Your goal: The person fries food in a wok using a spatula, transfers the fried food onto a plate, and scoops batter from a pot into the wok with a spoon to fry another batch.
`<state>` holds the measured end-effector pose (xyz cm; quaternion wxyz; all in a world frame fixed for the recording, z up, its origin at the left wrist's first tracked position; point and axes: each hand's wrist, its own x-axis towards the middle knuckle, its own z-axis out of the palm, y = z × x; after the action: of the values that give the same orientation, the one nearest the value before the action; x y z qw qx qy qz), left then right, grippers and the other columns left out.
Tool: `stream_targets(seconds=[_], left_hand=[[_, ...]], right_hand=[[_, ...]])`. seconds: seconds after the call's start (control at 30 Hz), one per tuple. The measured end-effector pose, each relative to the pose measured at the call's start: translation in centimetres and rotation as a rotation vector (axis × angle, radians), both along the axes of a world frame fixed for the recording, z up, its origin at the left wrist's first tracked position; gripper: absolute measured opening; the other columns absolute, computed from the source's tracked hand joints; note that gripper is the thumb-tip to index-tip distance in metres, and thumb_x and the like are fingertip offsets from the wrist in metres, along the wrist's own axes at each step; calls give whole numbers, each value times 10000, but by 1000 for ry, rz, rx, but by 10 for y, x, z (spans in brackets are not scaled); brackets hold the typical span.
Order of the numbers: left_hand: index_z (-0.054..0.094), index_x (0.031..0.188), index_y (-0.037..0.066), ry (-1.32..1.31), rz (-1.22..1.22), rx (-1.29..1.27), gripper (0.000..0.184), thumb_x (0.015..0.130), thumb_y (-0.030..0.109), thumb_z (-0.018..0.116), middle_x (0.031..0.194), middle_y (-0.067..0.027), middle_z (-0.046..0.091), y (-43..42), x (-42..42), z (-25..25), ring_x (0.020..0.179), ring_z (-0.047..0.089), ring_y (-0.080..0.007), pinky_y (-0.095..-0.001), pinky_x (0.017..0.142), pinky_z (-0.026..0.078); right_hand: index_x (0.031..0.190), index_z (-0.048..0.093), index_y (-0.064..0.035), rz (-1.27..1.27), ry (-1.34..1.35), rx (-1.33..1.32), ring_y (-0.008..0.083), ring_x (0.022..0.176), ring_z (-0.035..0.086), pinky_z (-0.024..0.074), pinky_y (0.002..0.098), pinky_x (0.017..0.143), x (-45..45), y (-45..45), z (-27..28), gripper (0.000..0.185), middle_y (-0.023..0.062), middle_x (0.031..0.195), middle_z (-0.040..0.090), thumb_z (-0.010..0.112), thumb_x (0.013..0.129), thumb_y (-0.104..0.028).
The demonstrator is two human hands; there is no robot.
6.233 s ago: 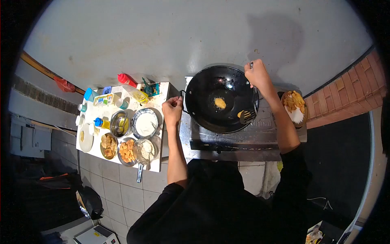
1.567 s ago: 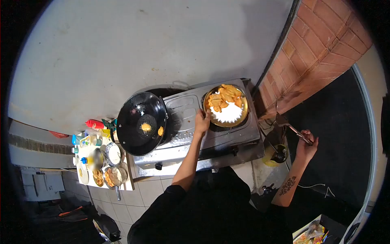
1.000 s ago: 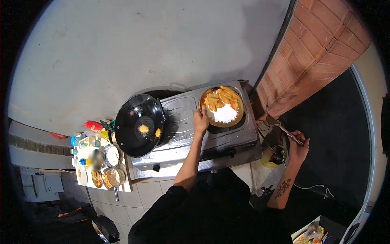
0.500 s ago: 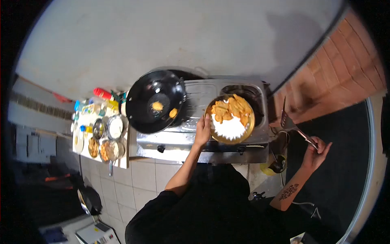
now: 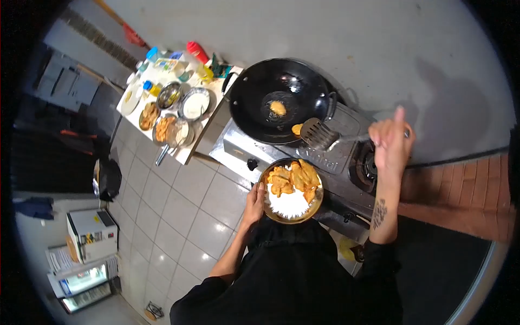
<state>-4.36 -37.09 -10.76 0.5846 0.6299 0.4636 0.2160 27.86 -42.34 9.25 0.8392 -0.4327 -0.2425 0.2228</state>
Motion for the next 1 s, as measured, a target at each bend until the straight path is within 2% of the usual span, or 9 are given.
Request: stream_targets(seconds=[0.07, 0.23, 0.37, 0.57, 0.63, 0.77, 0.87, 0.93, 1.0], left_hand=[[535, 1081, -66, -7, 145, 79, 428, 1023, 335, 398, 849, -90, 562, -3, -16, -23, 823, 488, -155, -305, 752, 438], [526, 951, -31, -6, 249, 59, 392, 1022, 334, 402, 756, -37, 496, -2, -32, 5, 739, 447, -120, -285, 673, 415], [517, 914, -17, -62, 348, 46, 378, 1021, 327, 403, 734, -22, 475, -2, -40, 13, 717, 430, -116, -289, 648, 403], [541, 960, -26, -33, 376, -50, 378, 1018, 324, 411, 751, -26, 493, -2, -50, 0, 730, 439, -112, -275, 662, 400], [541, 964, -33, -26, 377, -46, 381, 1018, 321, 411, 766, -31, 508, -1, -49, -3, 745, 447, -114, -285, 672, 407], [538, 964, -39, -72, 406, -26, 383, 1017, 319, 413, 778, -37, 521, 2, -45, -6, 760, 452, -117, -301, 680, 415], [535, 968, -48, -63, 397, -35, 384, 1017, 314, 416, 795, -49, 534, 5, -46, -11, 777, 459, -119, -305, 692, 423], [539, 933, 9, -113, 430, -37, 361, 1014, 341, 421, 778, 11, 472, 7, -44, -20, 709, 425, -78, -247, 606, 376], [539, 934, 9, -114, 422, -54, 360, 1014, 339, 419, 783, 13, 472, 9, -46, -21, 714, 422, -75, -243, 609, 374]], right_hand=[[502, 338, -101, 55, -132, -61, 83, 410, 299, 282, 280, 415, -4, 44, 1, 530, -31, 458, 309, 486, 1000, -203], [517, 338, -76, 192, -605, -183, 45, 409, 317, 246, 243, 387, -2, 105, -9, 506, -43, 457, 322, 501, 990, -160], [524, 347, -63, 186, -650, -212, 48, 409, 310, 246, 246, 390, -2, 128, -26, 500, -41, 463, 335, 499, 990, -163], [536, 376, -55, 396, -754, -257, 51, 441, 319, 254, 252, 413, -2, 143, -32, 482, -31, 482, 364, 502, 988, -169], [556, 330, -70, 408, -967, -299, 56, 439, 305, 249, 254, 416, -5, 150, -36, 478, -26, 495, 322, 452, 1010, -156], [560, 329, -70, 441, -924, -343, 62, 437, 308, 250, 254, 417, -3, 149, -47, 476, -28, 496, 315, 443, 1014, -159], [563, 381, -53, 532, -708, -242, 61, 466, 327, 276, 268, 438, 4, 143, -53, 461, -28, 506, 354, 472, 1002, -159], [562, 365, -58, 476, -670, -204, 73, 467, 336, 290, 268, 447, 6, 137, -53, 472, -19, 503, 331, 422, 1019, -160], [560, 359, -60, 474, -636, -178, 84, 466, 342, 296, 267, 452, 8, 133, -53, 481, -10, 503, 333, 402, 1026, -171]])
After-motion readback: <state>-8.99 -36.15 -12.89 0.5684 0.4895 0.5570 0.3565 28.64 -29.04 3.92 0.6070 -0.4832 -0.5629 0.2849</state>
